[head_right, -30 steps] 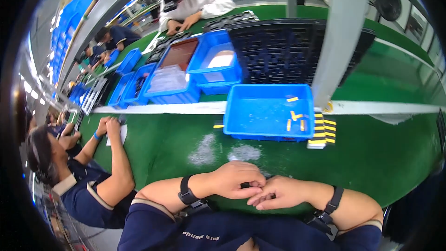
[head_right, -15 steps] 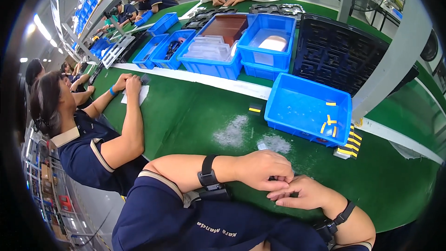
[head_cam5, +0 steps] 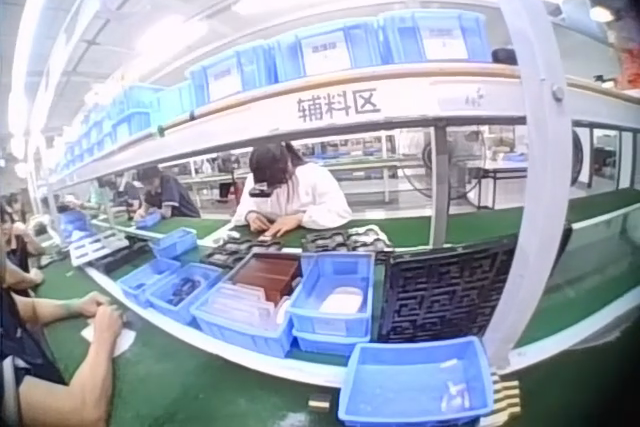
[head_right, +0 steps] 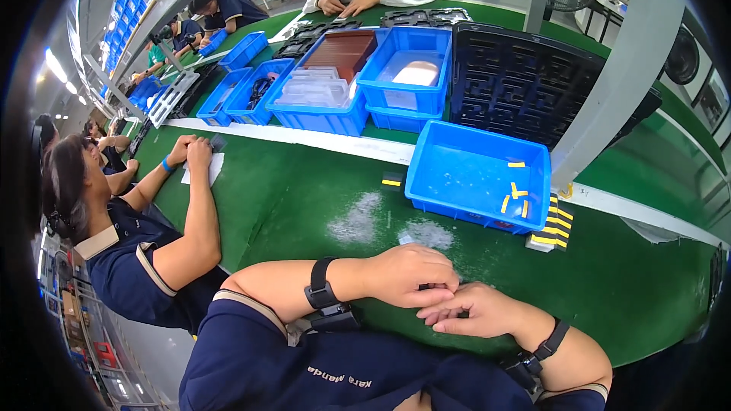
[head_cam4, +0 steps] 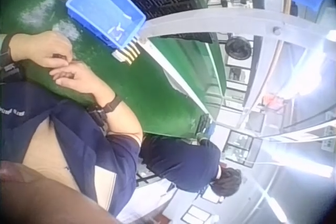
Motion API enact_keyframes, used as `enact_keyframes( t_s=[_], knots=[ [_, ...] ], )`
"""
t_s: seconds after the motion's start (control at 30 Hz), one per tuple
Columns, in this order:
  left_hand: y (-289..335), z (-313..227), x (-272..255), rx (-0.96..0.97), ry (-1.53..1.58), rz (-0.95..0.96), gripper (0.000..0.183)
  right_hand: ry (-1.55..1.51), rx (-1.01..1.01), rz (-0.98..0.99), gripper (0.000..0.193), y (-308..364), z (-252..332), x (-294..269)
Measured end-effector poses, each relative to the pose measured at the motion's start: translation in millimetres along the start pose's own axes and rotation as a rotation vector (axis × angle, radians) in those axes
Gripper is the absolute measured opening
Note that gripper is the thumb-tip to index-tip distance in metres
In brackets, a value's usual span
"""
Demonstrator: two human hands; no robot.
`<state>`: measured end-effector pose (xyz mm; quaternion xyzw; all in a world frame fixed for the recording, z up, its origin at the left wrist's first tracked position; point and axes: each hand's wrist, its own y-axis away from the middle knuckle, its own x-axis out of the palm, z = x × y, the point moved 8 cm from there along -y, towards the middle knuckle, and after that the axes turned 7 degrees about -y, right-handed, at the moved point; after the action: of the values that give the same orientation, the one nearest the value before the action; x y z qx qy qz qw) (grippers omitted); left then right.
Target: Assembling small black plastic parts and yellow components at a factory workstation.
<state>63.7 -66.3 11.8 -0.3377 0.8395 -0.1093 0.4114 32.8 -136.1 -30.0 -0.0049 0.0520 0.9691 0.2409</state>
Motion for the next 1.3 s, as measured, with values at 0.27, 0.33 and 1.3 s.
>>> enact_keyframes(
  t_s=[0.27, 0.33, 1.3],
  knots=[
    [-1.8, -2.2, -1.3, 0.009, -0.014, 0.030, 0.007, -0.014, -0.012, 0.001, 0.027, -2.1, -0.8, -0.2],
    [-3.9, 0.1, -1.8, -0.011, -0.027, 0.027, 0.008, 0.019, 0.001, -0.034, 0.028, -1.6, -5.6, -4.5],
    [0.4, 6.4, 7.4, -0.240, -0.101, 0.143, 0.015, -0.160, -0.137, 0.010, 0.028, -7.3, -12.1, 3.8]
  ],
)
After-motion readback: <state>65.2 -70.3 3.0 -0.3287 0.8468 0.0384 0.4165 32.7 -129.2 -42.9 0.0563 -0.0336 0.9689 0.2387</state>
